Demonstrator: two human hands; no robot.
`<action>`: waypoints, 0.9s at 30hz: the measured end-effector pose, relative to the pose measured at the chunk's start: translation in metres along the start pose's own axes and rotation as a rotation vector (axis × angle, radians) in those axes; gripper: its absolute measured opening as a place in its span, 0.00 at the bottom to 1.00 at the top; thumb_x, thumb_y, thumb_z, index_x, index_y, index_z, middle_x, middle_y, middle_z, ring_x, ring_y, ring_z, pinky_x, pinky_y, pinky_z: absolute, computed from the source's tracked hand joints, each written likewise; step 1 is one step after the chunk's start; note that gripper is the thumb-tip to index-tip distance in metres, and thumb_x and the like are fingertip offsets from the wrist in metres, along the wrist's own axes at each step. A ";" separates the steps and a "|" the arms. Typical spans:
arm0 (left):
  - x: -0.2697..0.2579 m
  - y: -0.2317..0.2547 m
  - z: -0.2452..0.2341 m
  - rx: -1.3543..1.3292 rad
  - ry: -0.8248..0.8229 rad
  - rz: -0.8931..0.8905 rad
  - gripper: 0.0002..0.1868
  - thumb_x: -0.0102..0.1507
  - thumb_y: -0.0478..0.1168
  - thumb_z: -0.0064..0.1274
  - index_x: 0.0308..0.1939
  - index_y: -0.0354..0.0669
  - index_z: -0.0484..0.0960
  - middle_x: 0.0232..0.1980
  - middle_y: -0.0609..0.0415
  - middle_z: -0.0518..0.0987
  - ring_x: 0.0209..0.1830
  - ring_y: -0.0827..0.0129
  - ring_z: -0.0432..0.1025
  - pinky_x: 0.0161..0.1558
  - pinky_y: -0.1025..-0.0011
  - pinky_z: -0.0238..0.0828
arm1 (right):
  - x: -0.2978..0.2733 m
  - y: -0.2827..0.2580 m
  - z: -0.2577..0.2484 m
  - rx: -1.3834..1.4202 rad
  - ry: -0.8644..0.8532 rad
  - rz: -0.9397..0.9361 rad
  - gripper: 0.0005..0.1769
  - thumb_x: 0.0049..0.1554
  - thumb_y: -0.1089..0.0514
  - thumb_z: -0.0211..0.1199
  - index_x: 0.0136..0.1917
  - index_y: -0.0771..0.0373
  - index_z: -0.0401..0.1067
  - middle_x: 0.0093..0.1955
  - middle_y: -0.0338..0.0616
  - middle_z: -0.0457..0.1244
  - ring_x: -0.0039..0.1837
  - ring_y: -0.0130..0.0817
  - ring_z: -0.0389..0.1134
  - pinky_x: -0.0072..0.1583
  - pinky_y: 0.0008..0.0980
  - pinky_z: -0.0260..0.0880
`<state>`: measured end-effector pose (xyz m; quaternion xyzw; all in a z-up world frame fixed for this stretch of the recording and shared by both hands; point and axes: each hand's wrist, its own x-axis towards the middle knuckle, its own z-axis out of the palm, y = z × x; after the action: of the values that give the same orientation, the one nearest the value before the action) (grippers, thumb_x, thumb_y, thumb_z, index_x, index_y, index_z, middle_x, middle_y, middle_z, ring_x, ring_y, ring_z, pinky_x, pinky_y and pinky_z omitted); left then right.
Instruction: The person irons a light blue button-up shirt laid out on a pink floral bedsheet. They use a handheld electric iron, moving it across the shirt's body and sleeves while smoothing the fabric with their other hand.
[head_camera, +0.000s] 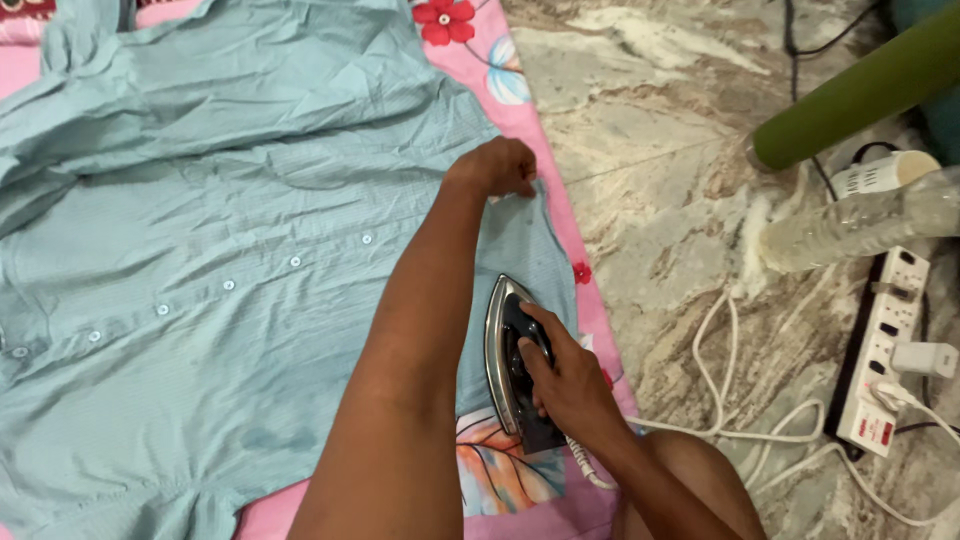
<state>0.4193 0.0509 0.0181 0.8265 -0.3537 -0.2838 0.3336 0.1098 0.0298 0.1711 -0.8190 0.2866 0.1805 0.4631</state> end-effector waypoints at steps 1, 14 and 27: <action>0.003 -0.004 0.000 0.016 0.024 0.051 0.16 0.52 0.46 0.70 0.40 0.47 0.84 0.42 0.55 0.85 0.42 0.62 0.81 0.44 0.62 0.77 | -0.001 -0.002 0.001 -0.019 0.023 -0.014 0.27 0.61 0.52 0.55 0.74 0.47 0.63 0.23 0.46 0.61 0.25 0.31 0.64 0.31 0.35 0.67; -0.003 0.011 -0.005 0.044 0.026 0.091 0.21 0.48 0.47 0.73 0.41 0.47 0.83 0.43 0.56 0.85 0.41 0.63 0.81 0.42 0.63 0.76 | -0.002 0.002 -0.004 -0.200 0.066 -0.127 0.27 0.60 0.48 0.59 0.72 0.49 0.66 0.33 0.50 0.67 0.35 0.34 0.73 0.40 0.39 0.70; -0.061 -0.021 -0.030 0.106 0.014 -0.079 0.17 0.50 0.47 0.70 0.41 0.47 0.88 0.42 0.55 0.86 0.43 0.62 0.80 0.45 0.62 0.77 | -0.032 -0.015 -0.013 -0.340 -0.258 -0.039 0.41 0.51 0.46 0.69 0.75 0.49 0.62 0.39 0.53 0.72 0.41 0.42 0.76 0.47 0.39 0.74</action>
<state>0.4130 0.1195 0.0349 0.8582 -0.3332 -0.2717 0.2804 0.0953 0.0346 0.2058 -0.8609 0.1743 0.3205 0.3547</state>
